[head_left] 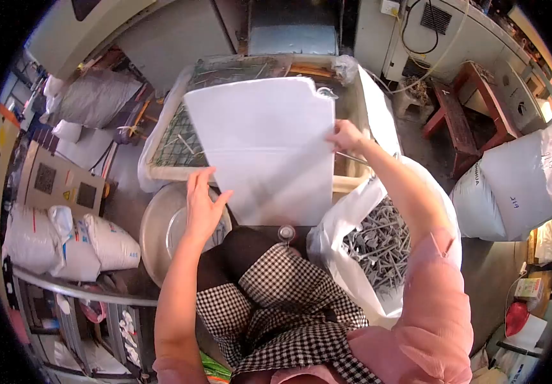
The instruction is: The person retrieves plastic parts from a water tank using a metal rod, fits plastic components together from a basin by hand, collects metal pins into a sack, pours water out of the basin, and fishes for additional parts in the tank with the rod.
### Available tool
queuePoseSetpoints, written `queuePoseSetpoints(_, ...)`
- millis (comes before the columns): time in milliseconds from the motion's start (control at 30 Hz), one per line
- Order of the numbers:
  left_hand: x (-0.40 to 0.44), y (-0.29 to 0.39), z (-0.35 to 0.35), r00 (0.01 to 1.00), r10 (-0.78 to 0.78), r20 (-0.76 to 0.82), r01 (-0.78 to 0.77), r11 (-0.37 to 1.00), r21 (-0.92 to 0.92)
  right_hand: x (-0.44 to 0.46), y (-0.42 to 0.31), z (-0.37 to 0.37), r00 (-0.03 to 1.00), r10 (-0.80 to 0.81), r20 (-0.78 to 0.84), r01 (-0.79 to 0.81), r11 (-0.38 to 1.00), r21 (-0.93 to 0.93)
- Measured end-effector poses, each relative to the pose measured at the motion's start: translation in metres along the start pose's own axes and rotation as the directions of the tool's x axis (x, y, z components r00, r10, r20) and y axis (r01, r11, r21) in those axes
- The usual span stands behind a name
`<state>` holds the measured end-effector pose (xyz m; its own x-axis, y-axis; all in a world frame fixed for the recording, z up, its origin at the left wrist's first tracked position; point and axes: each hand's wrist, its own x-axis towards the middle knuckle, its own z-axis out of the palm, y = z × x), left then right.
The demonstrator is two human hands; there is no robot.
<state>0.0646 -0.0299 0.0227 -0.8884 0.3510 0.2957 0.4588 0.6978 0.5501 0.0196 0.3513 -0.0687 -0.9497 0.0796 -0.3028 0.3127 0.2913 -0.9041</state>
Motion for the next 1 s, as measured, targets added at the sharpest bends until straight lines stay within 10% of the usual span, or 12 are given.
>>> queuePoseSetpoints(100, 0.033, 0.039, 0.006, 0.938, 0.220, -0.267, -0.172, 0.966, 0.193, -0.035, -0.026, 0.010, 0.976, -0.136, 0.171, 0.168, 0.967, -0.193)
queuePoseSetpoints(167, 0.051, 0.063, 0.002, 0.906, 0.314, -0.283, -0.240, 0.933, 0.267, -0.055, -0.023, 0.015, 0.827, -0.452, 0.333, 0.548, 0.779, -0.304)
queuePoseSetpoints(400, 0.064, 0.040, -0.011, 0.841, 0.540, -0.013, -0.524, 0.822, 0.222, -0.060, -0.036, -0.020, 0.713, 0.130, 0.689, 0.239, 0.879, -0.412)
queuePoseSetpoints(567, 0.059, 0.043, -0.033, 0.846, 0.531, 0.057, -0.521, 0.798, 0.303, 0.045, 0.062, -0.030, 0.807, 0.486, 0.336, 0.205, 0.304, -0.931)
queuePoseSetpoints(800, 0.039, 0.005, -0.010, 0.819, 0.574, -0.032, -0.531, 0.777, 0.338, 0.123, 0.167, -0.008, 0.735, 0.664, 0.138, 0.029, 0.172, -0.985)
queuePoseSetpoints(867, 0.037, 0.001, -0.007, 0.817, 0.575, -0.045, -0.525, 0.775, 0.352, 0.124, 0.186, 0.002, 0.878, 0.462, -0.121, -0.248, 0.224, -0.943)
queuePoseSetpoints(1000, 0.038, -0.003, -0.004, 0.811, 0.583, -0.042, -0.542, 0.777, 0.319, 0.110, 0.151, 0.007, 0.921, 0.389, -0.010, -0.141, 0.309, -0.940)
